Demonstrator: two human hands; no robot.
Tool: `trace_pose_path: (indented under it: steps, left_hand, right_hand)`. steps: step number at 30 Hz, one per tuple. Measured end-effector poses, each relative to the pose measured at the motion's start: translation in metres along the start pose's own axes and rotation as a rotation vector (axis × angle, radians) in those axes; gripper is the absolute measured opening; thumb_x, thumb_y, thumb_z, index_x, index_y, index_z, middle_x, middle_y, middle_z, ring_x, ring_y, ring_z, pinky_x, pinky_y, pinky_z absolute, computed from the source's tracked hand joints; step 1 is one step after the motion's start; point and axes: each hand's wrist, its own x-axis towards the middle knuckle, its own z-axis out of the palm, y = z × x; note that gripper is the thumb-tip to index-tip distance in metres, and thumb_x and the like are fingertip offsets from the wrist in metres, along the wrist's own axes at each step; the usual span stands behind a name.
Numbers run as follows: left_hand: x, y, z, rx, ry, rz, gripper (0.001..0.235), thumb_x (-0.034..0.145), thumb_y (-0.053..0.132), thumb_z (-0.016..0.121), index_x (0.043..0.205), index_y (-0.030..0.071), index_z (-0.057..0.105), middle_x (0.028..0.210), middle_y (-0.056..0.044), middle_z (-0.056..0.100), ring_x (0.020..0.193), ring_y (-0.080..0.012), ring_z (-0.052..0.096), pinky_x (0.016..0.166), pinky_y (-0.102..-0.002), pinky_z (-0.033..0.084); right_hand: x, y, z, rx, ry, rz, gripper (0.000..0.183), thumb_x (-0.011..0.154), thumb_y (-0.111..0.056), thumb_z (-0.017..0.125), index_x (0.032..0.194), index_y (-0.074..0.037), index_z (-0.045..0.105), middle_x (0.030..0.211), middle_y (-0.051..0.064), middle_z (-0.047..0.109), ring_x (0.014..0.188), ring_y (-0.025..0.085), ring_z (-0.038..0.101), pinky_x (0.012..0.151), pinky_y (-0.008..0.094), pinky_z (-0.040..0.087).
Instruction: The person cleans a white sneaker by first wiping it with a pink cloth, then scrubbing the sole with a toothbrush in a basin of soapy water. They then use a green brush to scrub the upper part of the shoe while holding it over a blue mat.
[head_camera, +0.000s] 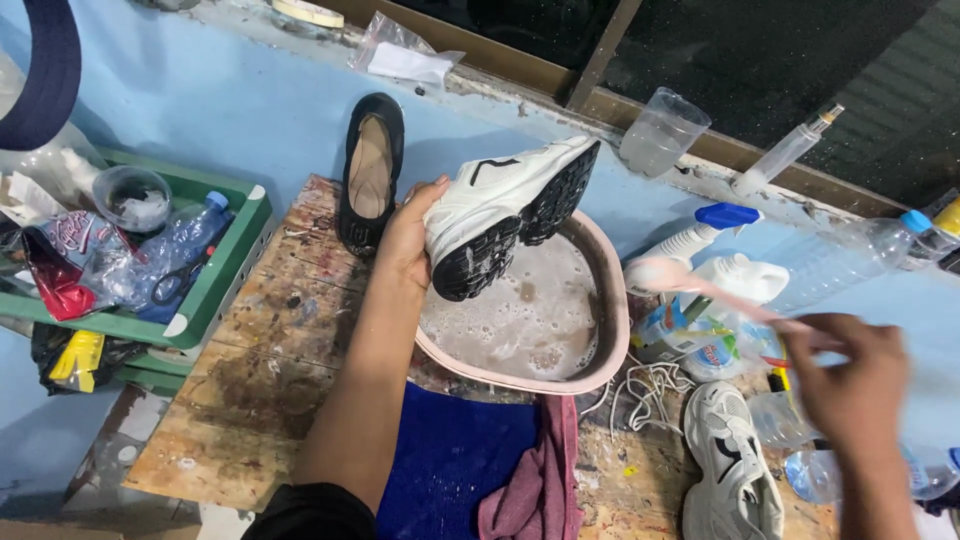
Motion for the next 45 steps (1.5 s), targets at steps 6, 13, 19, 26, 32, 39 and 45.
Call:
trace_pose_path:
  steps: [6,13,19,26,32,39,45]
  left_hand:
    - [0.004,0.004,-0.005,-0.024,0.006,-0.03,0.017,0.085,0.012,0.078,0.078,0.019,0.064,0.089,-0.01,0.074,0.081,-0.0281,0.073,0.066,-0.042,0.06]
    - [-0.018,0.008,0.007,0.083,-0.02,0.06,0.026,0.074,0.009,0.087,0.067,0.012,0.062,0.072,-0.009,0.065,0.074,-0.0256,0.073,0.073,-0.038,0.059]
    - [-0.002,0.006,-0.013,0.118,-0.094,0.13,0.033,0.072,0.004,0.086,0.068,0.011,0.054,0.066,-0.004,0.053,0.07,-0.0189,0.066,0.07,-0.031,0.056]
    - [0.008,0.004,-0.02,-0.028,-0.271,0.027,0.042,0.08,0.002,0.073,0.066,0.023,0.039,0.073,0.002,0.046,0.075,-0.0179,0.056,0.067,-0.029,0.045]
    - [-0.007,0.001,-0.007,0.046,-0.322,0.109,0.044,0.078,0.001,0.074,0.063,0.02,0.037,0.066,0.005,0.041,0.065,-0.0132,0.05,0.063,-0.027,0.04]
    - [-0.016,0.005,-0.001,0.042,-0.286,0.126,0.045,0.077,-0.003,0.074,0.062,0.02,0.038,0.062,0.003,0.048,0.065,-0.016,0.057,0.06,-0.029,0.045]
    - [0.001,0.008,-0.012,0.032,-0.16,0.157,0.05,0.077,0.0,0.076,0.064,0.024,0.034,0.067,0.008,0.036,0.062,-0.0112,0.049,0.057,-0.026,0.04]
  right_hand:
    - [-0.003,-0.095,0.023,-0.158,-0.017,-0.18,0.019,0.095,-0.048,0.072,0.095,-0.029,0.077,0.081,-0.009,0.067,0.094,0.031,0.055,0.077,0.045,0.033]
    - [0.003,-0.125,0.067,0.474,0.108,0.01,0.009,0.096,-0.019,0.078,0.099,-0.011,0.075,0.078,0.014,0.066,0.09,0.041,0.059,0.087,0.047,0.047]
    - [-0.002,-0.128,0.086,0.502,0.157,-0.042,0.008,0.094,-0.02,0.081,0.094,-0.015,0.075,0.071,0.007,0.062,0.083,0.032,0.055,0.088,0.042,0.046]
    - [-0.003,-0.101,0.102,0.451,0.074,0.063,0.008,0.103,-0.019,0.067,0.104,-0.018,0.075,0.092,-0.001,0.063,0.09,0.017,0.046,0.079,0.035,0.034]
    - [0.002,-0.129,0.102,0.629,0.05,0.113,0.012,0.102,-0.026,0.066,0.1,-0.015,0.073,0.085,0.003,0.058,0.082,0.016,0.043,0.072,0.035,0.033]
    - [-0.012,-0.127,0.101,0.817,-0.114,0.174,0.022,0.102,-0.026,0.064,0.102,-0.006,0.074,0.085,0.004,0.067,0.078,0.014,0.055,0.068,0.029,0.04]
    - [-0.032,-0.092,0.112,0.227,0.006,-0.016,0.016,0.091,-0.032,0.077,0.094,-0.017,0.08,0.089,-0.001,0.078,0.082,0.028,0.056,0.087,0.04,0.038]
